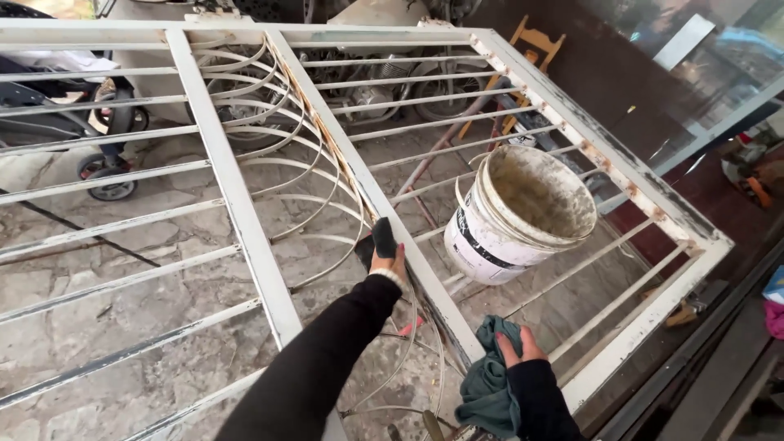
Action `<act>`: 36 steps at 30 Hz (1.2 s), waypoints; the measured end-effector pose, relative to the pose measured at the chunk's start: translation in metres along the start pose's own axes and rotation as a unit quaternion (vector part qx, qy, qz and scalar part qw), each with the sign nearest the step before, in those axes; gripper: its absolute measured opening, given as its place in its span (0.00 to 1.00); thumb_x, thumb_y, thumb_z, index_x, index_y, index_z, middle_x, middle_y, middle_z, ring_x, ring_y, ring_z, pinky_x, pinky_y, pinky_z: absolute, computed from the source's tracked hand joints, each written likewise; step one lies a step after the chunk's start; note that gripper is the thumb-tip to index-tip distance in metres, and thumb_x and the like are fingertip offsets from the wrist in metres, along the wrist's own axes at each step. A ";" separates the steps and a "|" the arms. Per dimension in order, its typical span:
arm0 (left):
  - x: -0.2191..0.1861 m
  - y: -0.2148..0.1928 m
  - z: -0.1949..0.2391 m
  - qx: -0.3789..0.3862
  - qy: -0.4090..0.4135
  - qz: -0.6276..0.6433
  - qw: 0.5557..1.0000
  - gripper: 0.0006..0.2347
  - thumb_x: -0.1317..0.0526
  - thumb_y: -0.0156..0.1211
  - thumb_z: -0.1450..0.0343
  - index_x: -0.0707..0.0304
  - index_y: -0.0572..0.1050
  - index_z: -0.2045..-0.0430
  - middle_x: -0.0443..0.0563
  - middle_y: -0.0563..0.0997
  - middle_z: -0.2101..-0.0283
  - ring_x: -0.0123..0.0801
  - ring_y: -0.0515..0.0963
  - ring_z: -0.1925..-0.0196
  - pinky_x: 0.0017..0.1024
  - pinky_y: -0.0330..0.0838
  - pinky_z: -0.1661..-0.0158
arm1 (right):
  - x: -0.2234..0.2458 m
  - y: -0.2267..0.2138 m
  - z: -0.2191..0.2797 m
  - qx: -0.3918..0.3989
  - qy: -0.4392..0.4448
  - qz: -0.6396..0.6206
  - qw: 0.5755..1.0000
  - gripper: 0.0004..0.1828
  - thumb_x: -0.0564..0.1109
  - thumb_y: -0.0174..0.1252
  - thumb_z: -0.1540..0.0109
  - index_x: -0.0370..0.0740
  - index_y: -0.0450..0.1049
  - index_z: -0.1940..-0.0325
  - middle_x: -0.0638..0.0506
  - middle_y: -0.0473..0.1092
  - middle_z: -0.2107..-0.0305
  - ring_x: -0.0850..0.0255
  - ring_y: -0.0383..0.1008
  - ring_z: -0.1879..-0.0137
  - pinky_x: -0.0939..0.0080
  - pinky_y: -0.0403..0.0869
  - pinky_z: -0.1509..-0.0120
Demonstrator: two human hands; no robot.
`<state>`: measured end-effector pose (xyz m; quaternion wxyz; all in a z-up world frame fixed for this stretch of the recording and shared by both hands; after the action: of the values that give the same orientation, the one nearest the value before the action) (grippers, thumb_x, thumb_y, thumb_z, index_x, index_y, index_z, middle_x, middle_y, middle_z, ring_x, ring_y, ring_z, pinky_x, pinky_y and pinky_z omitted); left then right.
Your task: Sanding and wiping down a metal gate frame to prepare it for painting or finishing.
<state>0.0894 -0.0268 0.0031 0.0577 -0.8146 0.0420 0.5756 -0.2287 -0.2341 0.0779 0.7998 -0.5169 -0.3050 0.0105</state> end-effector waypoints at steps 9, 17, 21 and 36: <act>0.034 -0.051 0.079 0.139 0.068 -0.114 0.981 0.23 0.61 0.55 0.26 0.48 0.66 0.33 0.43 0.68 0.29 0.27 0.61 0.25 0.38 0.22 0.27 | -0.018 0.007 -0.016 -0.061 -0.075 -0.032 0.995 0.43 0.68 0.59 0.43 0.41 0.68 0.31 0.40 0.73 0.41 0.46 0.70 0.34 0.55 0.66 0.30; 0.043 -0.100 0.087 0.126 -0.453 0.116 0.875 0.39 0.42 0.78 0.37 0.65 0.70 0.35 0.67 0.76 0.39 0.49 0.74 0.36 0.41 0.69 0.38 | 0.019 -0.003 0.022 0.016 -0.018 0.067 0.998 0.43 0.75 0.46 0.33 0.52 0.56 0.21 0.40 0.61 0.29 0.44 0.60 0.25 0.44 0.62 0.23; 0.045 -0.119 0.093 0.149 -0.406 0.052 0.900 0.39 0.35 0.77 0.39 0.58 0.74 0.39 0.62 0.79 0.42 0.46 0.76 0.37 0.41 0.72 0.38 | 0.001 0.005 -0.003 0.004 -0.041 0.049 0.998 0.45 0.77 0.48 0.34 0.53 0.56 0.21 0.40 0.61 0.29 0.43 0.61 0.26 0.43 0.62 0.23; 0.038 -0.173 0.088 0.239 -0.402 -0.101 0.878 0.35 0.40 0.74 0.40 0.73 0.80 0.48 0.71 0.82 0.50 0.55 0.79 0.42 0.44 0.69 0.40 | 0.038 -0.021 0.051 0.058 -0.017 0.028 0.998 0.44 0.75 0.44 0.33 0.52 0.53 0.19 0.40 0.60 0.29 0.43 0.62 0.26 0.41 0.64 0.25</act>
<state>0.0433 0.1566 -0.0539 0.3204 -0.4745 0.0692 0.8170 -0.2295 -0.1893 0.1279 0.8226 -0.4777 -0.3027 0.0588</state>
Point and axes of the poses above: each hand's wrist, its own z-axis away from the middle knuckle, its own y-axis out of the palm, x = y × z, the point moved 7 cm from there along -z, towards the middle knuckle
